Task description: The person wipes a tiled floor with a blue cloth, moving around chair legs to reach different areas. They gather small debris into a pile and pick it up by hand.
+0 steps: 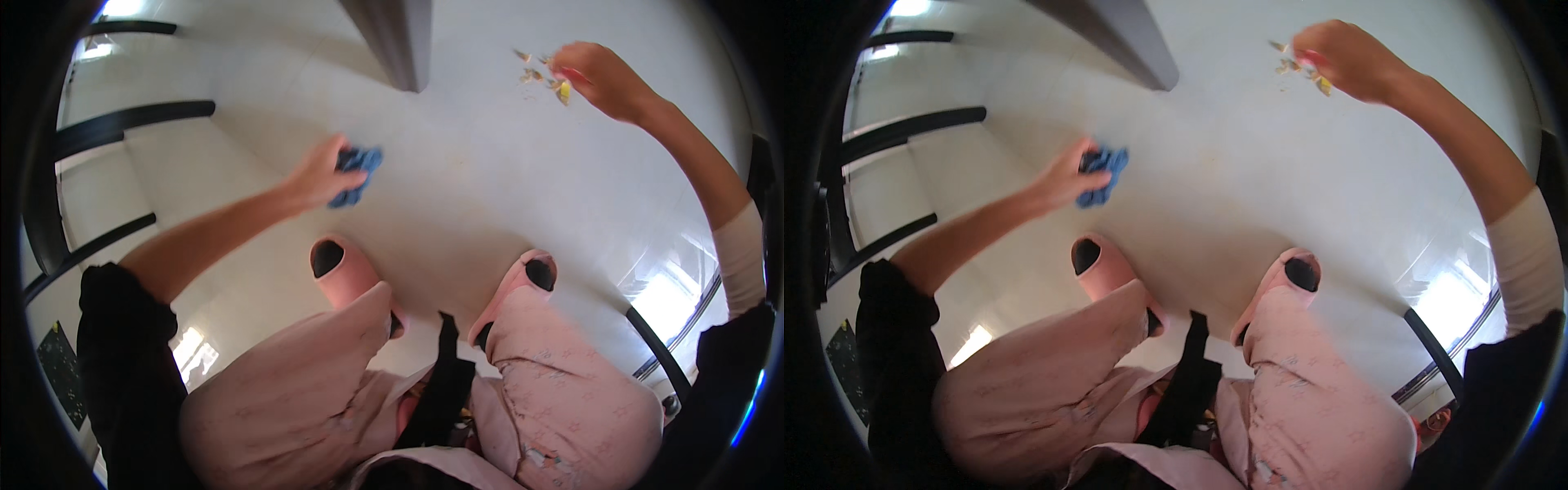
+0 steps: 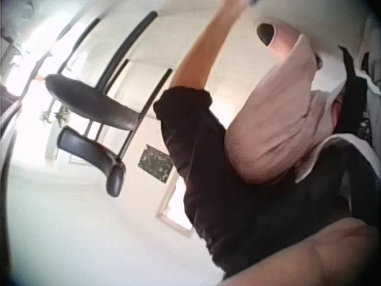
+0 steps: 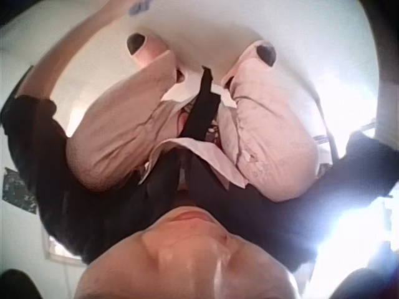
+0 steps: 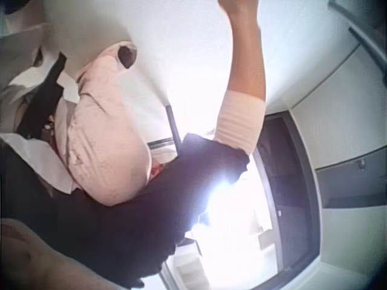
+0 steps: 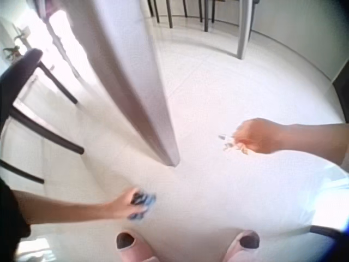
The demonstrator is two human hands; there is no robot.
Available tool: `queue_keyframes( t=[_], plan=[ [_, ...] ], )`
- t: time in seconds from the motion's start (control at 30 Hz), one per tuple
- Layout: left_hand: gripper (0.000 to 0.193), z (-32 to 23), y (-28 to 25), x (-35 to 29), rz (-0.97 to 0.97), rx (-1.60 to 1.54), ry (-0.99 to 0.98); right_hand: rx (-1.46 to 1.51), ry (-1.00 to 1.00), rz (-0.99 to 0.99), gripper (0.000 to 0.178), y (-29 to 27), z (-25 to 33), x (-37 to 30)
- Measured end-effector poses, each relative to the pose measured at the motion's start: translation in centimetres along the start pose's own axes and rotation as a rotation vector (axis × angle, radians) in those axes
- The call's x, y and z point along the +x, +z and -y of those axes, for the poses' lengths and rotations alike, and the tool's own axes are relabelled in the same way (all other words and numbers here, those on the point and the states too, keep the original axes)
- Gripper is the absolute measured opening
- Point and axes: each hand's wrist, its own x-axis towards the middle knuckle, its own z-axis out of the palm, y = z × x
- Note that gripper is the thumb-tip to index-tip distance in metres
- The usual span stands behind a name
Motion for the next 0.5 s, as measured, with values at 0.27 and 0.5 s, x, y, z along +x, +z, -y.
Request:
queue_keyframes(
  t=[0.27,0.5],
  plan=[
    [0.035,3.0,11.0,-2.0,-0.612,0.173,-0.123,-0.024,-0.028,-0.152,0.007,-1.3,-2.8,4.1],
    [0.031,-2.3,17.1,2.0,-0.8,0.021,-0.053,0.095,-0.027,-0.227,0.007,-1.6,-4.1,4.7]
  ],
)
